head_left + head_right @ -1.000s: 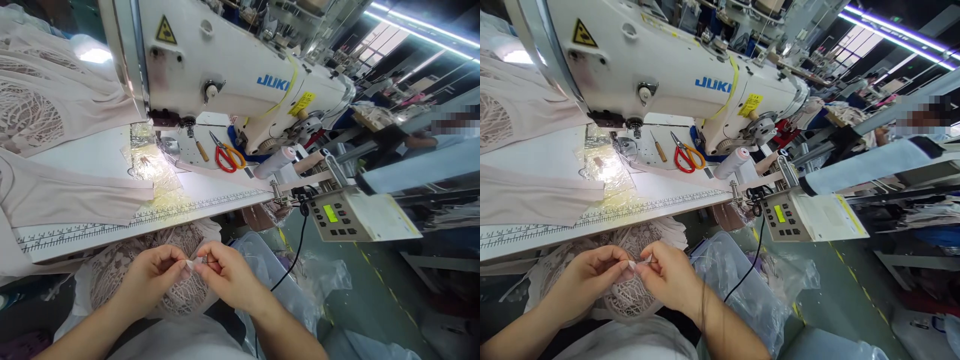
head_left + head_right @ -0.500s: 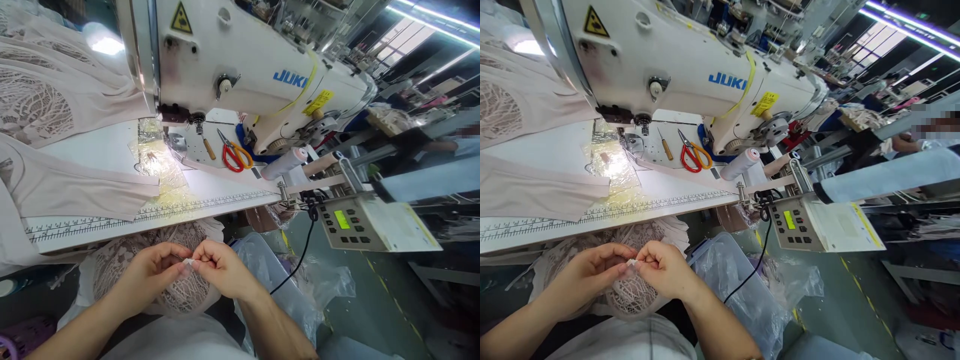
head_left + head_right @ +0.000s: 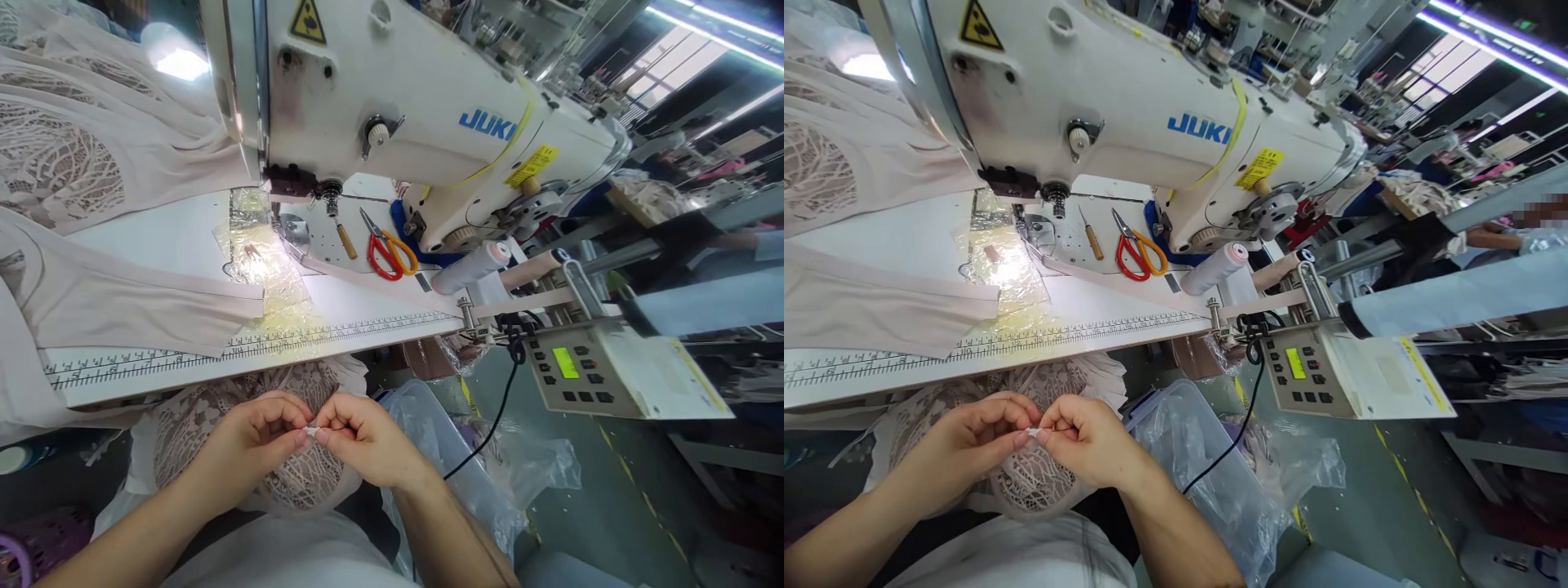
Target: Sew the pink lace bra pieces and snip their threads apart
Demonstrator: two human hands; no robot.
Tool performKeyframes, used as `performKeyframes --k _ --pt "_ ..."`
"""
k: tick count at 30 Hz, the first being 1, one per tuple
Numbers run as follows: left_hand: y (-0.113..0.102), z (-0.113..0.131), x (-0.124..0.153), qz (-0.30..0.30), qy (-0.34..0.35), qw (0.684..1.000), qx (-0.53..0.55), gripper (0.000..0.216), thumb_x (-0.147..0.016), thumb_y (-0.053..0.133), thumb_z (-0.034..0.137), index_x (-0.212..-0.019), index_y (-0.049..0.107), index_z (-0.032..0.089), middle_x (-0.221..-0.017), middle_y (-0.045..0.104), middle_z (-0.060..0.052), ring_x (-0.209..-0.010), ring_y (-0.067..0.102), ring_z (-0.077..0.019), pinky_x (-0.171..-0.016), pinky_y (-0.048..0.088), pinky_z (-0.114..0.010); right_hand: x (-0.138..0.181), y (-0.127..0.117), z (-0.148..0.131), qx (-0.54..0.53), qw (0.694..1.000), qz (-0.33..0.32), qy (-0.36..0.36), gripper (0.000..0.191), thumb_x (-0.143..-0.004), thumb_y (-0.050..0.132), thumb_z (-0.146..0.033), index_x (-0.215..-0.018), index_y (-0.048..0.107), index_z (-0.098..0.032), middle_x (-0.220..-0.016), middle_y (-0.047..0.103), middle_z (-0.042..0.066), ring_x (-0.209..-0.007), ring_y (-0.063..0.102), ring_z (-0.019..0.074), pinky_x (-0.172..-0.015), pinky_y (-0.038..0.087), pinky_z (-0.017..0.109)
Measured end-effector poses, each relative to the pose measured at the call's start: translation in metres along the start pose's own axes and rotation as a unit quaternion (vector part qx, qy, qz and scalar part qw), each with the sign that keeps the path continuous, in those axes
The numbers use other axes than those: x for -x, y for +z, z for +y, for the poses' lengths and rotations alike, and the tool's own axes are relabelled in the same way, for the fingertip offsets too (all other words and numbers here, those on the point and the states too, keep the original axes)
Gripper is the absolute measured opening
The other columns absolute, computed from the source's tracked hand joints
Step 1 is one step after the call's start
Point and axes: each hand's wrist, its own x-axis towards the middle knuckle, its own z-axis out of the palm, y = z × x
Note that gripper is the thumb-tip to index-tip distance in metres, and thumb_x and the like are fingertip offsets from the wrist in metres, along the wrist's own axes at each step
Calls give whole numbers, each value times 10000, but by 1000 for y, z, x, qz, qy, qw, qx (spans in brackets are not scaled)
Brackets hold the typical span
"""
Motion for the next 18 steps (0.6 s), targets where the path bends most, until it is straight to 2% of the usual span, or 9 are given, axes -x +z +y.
performKeyframes --k 9,18 --pt "1 1 -1 5 20 1000 -22 132 -699 644 265 -593 659 188 -773 635 -51 -625 549 -135 -558 476 -222 -1 1 1 -2 1000 -3 6 156 -776 580 -310 -721 529 -173 -533 324 -90 -484 272 62 -448 230 190" --pt "2 4 2 12 39 998 -38 149 -709 631 277 -593 656 188 -753 628 -51 -641 565 -139 -552 472 -210 1 0 -2 -2 1000 -2 11 175 -786 619 -322 -735 549 -170 -540 335 -89 -494 284 66 -458 239 194"
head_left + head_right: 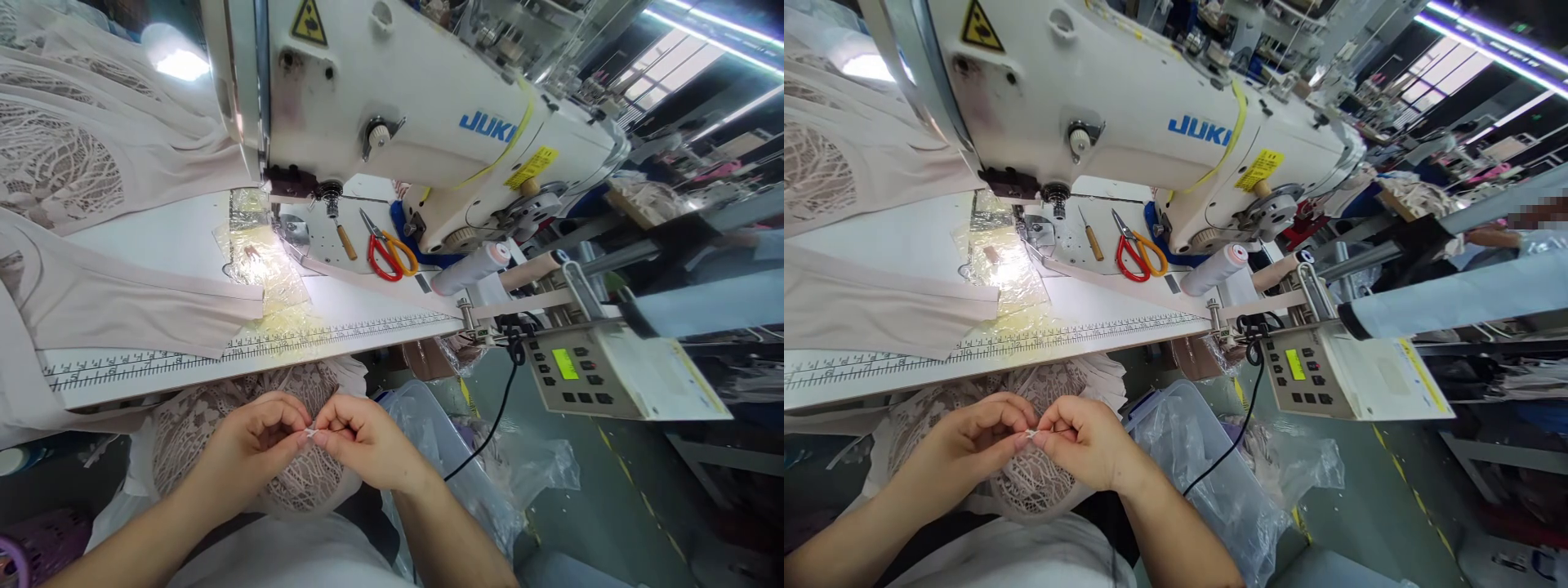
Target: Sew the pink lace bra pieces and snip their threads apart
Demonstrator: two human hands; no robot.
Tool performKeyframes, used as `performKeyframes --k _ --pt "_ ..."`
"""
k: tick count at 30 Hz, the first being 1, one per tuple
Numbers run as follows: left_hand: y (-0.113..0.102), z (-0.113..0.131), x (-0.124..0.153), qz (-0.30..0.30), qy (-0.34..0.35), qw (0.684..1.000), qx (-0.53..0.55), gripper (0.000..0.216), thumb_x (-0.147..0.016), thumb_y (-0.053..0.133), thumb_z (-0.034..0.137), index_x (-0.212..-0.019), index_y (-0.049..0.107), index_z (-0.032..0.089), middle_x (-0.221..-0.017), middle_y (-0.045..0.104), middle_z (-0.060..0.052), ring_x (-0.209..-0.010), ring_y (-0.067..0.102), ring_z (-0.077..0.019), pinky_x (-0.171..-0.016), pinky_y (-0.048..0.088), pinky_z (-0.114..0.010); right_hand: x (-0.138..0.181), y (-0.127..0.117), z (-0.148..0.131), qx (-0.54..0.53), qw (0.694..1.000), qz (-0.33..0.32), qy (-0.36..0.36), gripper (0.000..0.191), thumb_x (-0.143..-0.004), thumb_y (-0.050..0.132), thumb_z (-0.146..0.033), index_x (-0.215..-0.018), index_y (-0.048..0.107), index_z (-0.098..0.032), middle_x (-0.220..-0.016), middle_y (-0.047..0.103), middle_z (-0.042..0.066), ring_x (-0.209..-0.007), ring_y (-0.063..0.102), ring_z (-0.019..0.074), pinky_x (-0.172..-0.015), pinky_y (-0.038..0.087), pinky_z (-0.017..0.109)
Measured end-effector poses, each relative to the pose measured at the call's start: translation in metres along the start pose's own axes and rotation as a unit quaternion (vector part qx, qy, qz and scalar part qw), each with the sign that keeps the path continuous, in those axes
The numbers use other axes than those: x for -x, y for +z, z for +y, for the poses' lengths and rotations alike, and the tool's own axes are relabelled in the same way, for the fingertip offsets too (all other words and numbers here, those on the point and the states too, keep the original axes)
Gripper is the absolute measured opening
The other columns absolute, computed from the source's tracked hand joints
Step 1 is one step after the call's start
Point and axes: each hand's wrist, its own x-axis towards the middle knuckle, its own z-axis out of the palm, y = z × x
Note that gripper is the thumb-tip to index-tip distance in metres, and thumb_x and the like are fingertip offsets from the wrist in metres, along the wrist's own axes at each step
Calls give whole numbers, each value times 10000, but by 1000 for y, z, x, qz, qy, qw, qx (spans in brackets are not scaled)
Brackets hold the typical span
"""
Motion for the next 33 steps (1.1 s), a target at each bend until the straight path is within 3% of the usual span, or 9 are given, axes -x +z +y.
performKeyframes --k 8,22,33 --pt "3 -1 1 16 27 999 -5 134 -720 628 237 -598 652 187 -753 628 -47 -652 587 -132 -550 466 -190 0 1 0 5 1000 15 -6 158 -758 640 -302 -731 548 -176 -516 291 -103 -481 263 64 -457 239 193" --pt "2 -4 3 -15 30 999 -38 141 -771 613 245 -657 673 190 -807 630 -49 -699 608 -134 -599 472 -191 0 1 -3 7 1000 5 -27 98 -756 596 -244 -700 553 -176 -510 296 -98 -466 256 62 -447 233 195" --pt "3 -2 2 -11 58 996 -68 150 -778 569 221 -670 664 179 -806 629 -53 -629 598 -115 -523 458 -176 -3 2 -2 2 999 25 -31 71 -706 569 -206 -651 538 -176 -488 306 -97 -445 254 56 -416 213 185"
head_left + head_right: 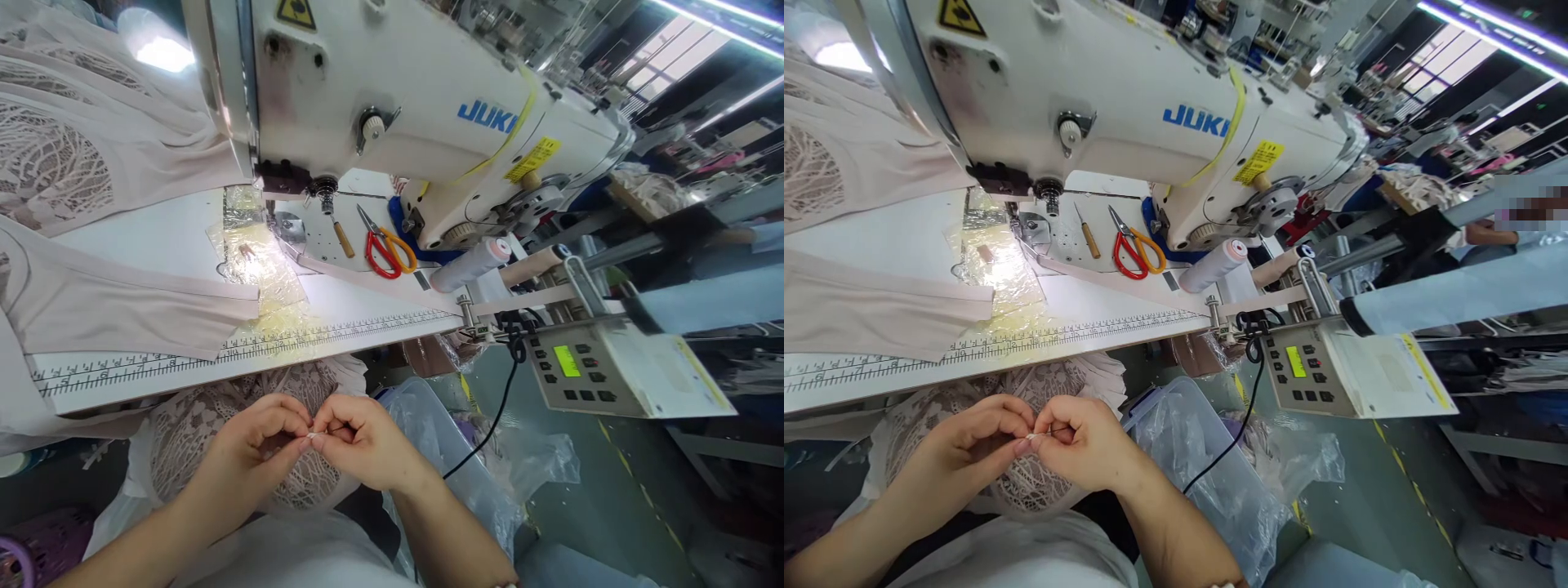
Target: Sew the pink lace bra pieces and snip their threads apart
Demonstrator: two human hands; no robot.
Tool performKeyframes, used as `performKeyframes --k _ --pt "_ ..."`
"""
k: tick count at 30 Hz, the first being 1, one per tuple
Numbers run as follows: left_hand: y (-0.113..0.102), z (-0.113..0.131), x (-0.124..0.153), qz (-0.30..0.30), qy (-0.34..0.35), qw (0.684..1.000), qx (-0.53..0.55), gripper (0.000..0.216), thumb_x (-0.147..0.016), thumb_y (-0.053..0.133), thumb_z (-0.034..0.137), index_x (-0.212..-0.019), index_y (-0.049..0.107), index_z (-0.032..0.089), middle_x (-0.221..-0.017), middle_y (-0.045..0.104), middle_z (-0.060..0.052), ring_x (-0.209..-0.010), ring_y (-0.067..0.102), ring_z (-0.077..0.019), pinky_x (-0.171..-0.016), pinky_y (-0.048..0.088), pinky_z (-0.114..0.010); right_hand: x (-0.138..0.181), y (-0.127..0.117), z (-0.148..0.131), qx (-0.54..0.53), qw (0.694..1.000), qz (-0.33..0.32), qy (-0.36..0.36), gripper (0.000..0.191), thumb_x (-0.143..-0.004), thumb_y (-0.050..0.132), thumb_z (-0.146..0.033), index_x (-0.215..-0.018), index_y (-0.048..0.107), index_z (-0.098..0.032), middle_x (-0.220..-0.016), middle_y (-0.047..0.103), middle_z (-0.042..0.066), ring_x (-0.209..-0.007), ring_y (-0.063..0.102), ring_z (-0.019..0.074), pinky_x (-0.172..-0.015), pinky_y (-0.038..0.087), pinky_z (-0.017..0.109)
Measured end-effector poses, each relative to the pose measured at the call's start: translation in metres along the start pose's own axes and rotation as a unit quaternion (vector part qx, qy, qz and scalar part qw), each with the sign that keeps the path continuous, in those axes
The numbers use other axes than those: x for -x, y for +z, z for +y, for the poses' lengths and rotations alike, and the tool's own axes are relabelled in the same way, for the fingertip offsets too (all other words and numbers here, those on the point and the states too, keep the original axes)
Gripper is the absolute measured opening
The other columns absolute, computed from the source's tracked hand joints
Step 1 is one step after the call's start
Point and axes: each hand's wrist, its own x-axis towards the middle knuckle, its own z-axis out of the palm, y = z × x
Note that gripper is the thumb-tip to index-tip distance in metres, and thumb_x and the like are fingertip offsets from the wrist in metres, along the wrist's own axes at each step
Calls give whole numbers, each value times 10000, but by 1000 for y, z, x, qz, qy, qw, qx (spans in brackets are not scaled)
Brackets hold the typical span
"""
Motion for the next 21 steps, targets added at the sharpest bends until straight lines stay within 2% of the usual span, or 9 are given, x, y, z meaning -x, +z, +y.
performKeyframes --k 6,14,21 --pt "1 1 0 24 18 1000 5 129 -768 579 203 -684 672 175 -802 643 -68 -680 652 -138 -583 518 -184 0 2 2 17 999 9 -30 69 -711 552 -196 -645 545 -176 -490 312 -91 -445 265 58 -421 217 184" --pt "3 -1 1 58 75 995 -32 131 -774 575 161 -685 669 180 -767 650 -50 -634 642 -119 -513 488 -148 1 2 1 85 992 27 -90 91 -747 545 -171 -656 550 -179 -525 344 -79 -482 317 69 -457 254 187" --pt "3 1 1 38 79 995 -41 169 -780 546 144 -657 657 178 -741 635 -43 -581 609 -106 -470 451 -156 1 -1 -1 120 984 14 -128 124 -764 543 -151 -644 533 -183 -544 367 -69 -532 376 84 -509 293 194"
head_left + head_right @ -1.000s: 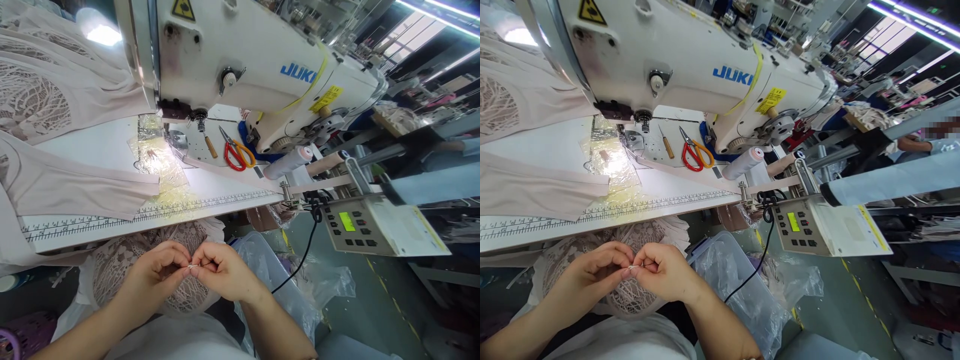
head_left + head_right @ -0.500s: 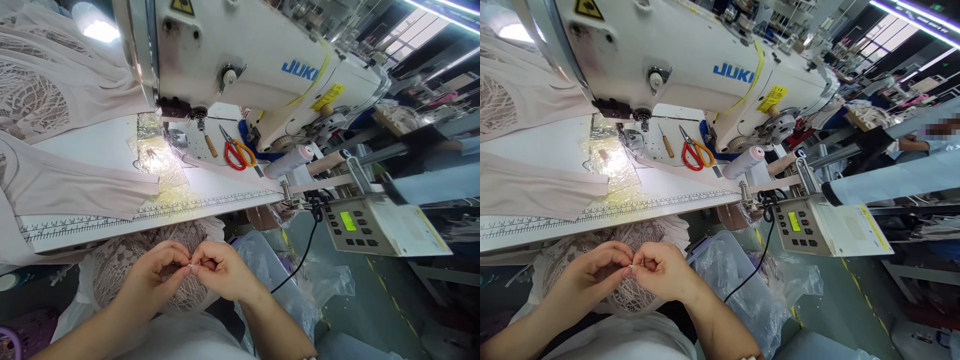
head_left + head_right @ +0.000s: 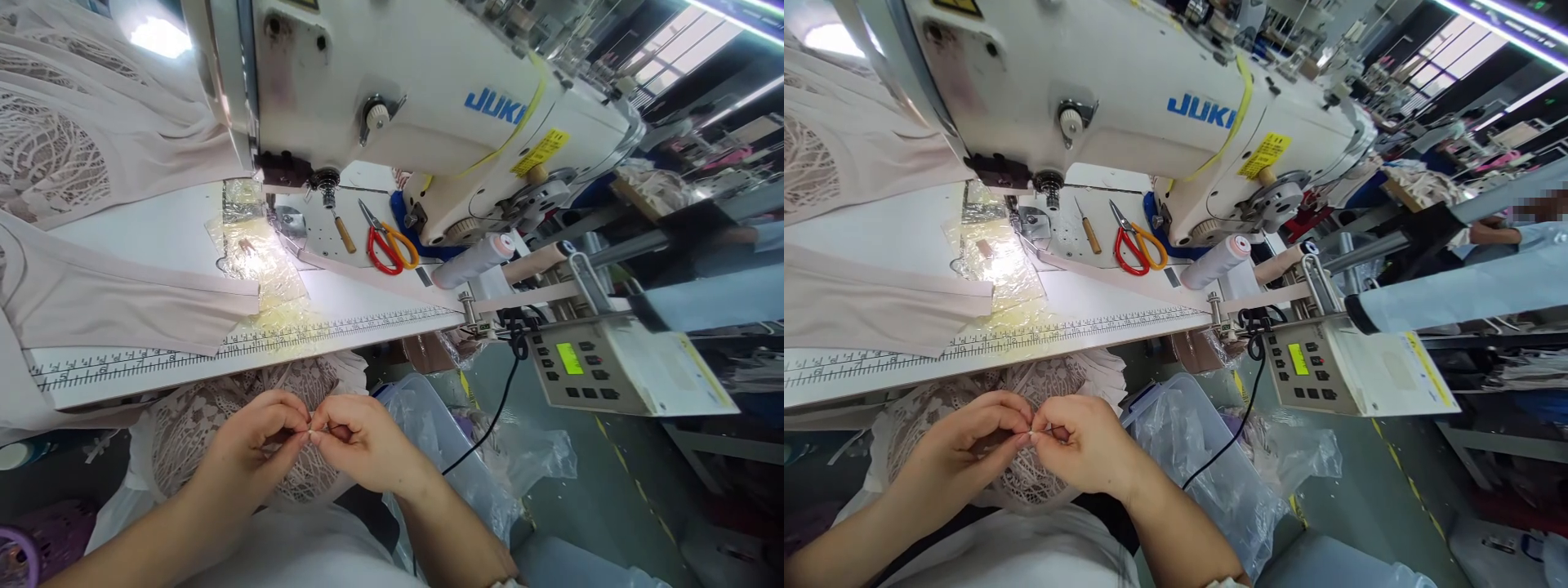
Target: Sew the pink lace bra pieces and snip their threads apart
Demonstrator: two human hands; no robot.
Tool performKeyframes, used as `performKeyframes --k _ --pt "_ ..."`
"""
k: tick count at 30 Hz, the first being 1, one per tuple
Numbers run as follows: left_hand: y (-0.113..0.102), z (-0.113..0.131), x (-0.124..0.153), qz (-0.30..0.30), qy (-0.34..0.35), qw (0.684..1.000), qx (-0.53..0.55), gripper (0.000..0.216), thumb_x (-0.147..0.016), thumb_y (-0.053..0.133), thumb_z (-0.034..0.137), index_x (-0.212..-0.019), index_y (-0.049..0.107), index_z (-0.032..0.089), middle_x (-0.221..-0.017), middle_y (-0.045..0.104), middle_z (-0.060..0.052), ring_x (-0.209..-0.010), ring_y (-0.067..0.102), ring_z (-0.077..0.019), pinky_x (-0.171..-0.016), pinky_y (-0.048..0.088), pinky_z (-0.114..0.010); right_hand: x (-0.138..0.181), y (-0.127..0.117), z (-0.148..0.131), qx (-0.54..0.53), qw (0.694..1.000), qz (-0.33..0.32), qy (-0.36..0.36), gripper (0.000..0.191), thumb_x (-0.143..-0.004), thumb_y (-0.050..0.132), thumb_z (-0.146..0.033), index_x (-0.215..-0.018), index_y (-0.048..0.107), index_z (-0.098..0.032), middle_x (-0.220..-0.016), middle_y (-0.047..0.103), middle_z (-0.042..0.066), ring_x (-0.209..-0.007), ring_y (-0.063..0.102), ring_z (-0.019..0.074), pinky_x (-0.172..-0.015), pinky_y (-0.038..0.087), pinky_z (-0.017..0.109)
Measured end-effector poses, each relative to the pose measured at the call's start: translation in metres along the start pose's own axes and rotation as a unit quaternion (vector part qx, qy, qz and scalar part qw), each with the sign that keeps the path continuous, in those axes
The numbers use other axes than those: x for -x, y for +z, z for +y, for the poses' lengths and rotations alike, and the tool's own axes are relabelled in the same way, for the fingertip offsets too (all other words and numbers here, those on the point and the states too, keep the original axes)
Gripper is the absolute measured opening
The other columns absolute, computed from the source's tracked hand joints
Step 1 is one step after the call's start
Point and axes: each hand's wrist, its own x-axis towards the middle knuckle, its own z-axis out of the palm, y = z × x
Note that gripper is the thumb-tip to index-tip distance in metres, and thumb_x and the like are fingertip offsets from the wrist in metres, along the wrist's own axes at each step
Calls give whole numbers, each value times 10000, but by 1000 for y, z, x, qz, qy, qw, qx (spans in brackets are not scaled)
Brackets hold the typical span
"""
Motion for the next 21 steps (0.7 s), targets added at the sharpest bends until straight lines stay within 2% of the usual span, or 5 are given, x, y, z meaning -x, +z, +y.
performKeyframes --k 3,7,11,15,21 --pt "0 0 0 -3 -6 1000 6 173 -780 546 146 -643 647 179 -732 626 -38 -578 599 -105 -467 442 -161 0 0 -2 -5 1000 -7 11 124 -761 544 -142 -646 527 -183 -550 370 -68 -537 376 85 -511 292 196" --pt "-1 -4 0 -5 -30 999 28 155 -777 550 165 -651 638 185 -747 629 -38 -635 618 -125 -525 469 -179 1 -5 2 -54 994 -43 85 53 -760 600 -195 -772 548 -191 -553 332 -86 -495 319 79 -471 262 197" --pt "-2 -9 -2 -2 -67 996 55 135 -754 570 170 -640 638 194 -753 641 -37 -714 630 -146 -622 494 -205 4 -21 13 -130 983 36 124 221 -796 562 -248 -1001 498 -197 -657 392 -69 -546 363 89 -509 321 208" --pt "-2 -10 -6 9 -134 980 144 105 -703 633 199 -600 642 182 -718 629 -33 -692 604 -148 -617 487 -218 11 -30 15 -158 977 100 101 136 -897 416 -240 -985 512 -199 -716 466 -31 -545 411 85 -503 362 212" --pt "-2 -10 -9 11 -252 927 278 139 -654 738 264 -611 649 166 -692 619 -13 -619 553 -121 -555 436 -210 19 -12 3 -102 992 68 16 214 -939 397 -201 -1079 559 -182 -919 676 60 -704 652 118 -598 535 237"
